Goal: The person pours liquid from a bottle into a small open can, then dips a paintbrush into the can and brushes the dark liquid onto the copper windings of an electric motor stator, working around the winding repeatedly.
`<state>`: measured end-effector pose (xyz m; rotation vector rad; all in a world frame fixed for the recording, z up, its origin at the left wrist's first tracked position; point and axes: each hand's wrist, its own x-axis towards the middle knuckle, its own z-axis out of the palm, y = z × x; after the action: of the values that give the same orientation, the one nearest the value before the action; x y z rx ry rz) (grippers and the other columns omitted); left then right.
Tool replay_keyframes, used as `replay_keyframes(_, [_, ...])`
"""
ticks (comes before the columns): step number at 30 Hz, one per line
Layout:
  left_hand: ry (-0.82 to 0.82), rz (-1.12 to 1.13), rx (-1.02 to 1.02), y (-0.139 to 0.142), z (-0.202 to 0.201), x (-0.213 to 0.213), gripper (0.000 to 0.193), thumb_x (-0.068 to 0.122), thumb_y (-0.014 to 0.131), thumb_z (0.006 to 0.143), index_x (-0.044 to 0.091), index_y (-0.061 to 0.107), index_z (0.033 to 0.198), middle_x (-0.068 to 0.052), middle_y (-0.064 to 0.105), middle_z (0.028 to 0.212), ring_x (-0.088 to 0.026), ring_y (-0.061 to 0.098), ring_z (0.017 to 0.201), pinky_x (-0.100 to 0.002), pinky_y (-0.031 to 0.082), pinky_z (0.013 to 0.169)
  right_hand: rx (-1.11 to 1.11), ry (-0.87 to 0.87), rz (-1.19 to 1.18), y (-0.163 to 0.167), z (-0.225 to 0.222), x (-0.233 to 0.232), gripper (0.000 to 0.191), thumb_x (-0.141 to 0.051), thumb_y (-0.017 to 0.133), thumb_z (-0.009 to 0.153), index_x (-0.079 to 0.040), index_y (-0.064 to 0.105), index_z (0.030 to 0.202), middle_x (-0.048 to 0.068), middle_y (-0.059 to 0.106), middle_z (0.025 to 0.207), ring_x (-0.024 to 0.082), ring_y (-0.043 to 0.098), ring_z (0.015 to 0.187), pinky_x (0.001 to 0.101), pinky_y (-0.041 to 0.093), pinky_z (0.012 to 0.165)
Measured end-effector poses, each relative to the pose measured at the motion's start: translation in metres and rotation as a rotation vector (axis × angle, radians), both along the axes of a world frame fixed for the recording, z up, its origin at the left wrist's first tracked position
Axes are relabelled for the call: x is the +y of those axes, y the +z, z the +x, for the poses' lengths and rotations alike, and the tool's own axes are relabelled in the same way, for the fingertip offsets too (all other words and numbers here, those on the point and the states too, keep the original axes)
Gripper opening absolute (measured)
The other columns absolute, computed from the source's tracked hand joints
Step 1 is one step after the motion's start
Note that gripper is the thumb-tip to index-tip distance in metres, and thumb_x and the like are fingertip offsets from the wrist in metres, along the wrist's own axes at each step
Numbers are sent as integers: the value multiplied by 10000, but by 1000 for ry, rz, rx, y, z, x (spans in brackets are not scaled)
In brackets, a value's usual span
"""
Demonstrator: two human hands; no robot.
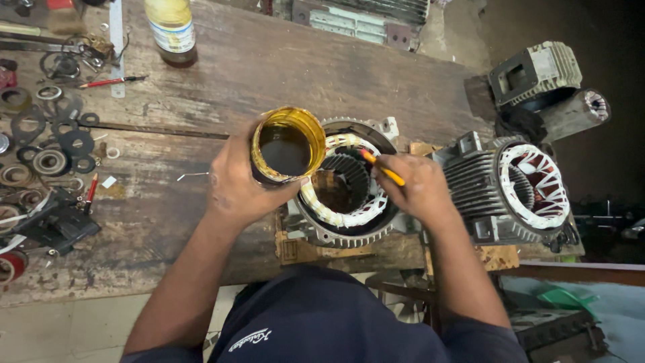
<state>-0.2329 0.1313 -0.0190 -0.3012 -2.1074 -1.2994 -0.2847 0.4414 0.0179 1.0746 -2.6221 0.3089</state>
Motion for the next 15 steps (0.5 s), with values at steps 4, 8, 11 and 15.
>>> replay_keyframes(4, [-10,-10,4,-1,-1,-3,888,293,974,691,-17,527,1393,-198,681,1259,-353,713,1140,-427,587,972,15,-42,14,-3,6,-5,188,-181,762,905,-82,682,1044,111,707,824,325,695,724,451,552,656])
replay_keyframes(8, [-34,27,-1,-4,0,-2,863,298,978,715,-9,531,1386,-192,686,1265,-353,715,1149,-430,585,985,25,-60,84,-2,4,-11,193,-179,751,902,-74,664,1039,112,719,864,329,702,747,462,538,645])
replay_keyframes(11, [-26,28,-14,-4,1,-3,879,300,971,695,-16,528,1385,-200,678,1264,-362,707,1153,-437,577,985,52,-47,38,1,1,-14,225,-190,753,898,-81,670,1077,123,711,854,341,692,748,466,542,674])
replay_keyframes(15, [-55,23,1,-3,3,-3,884,294,965,707,-11,509,1399,-201,670,1291,-361,702,1175,-436,577,1007,-31,-93,135,5,-1,-15,224,-217,746,904,-85,672,1069,139,718,842,355,697,731,467,547,661])
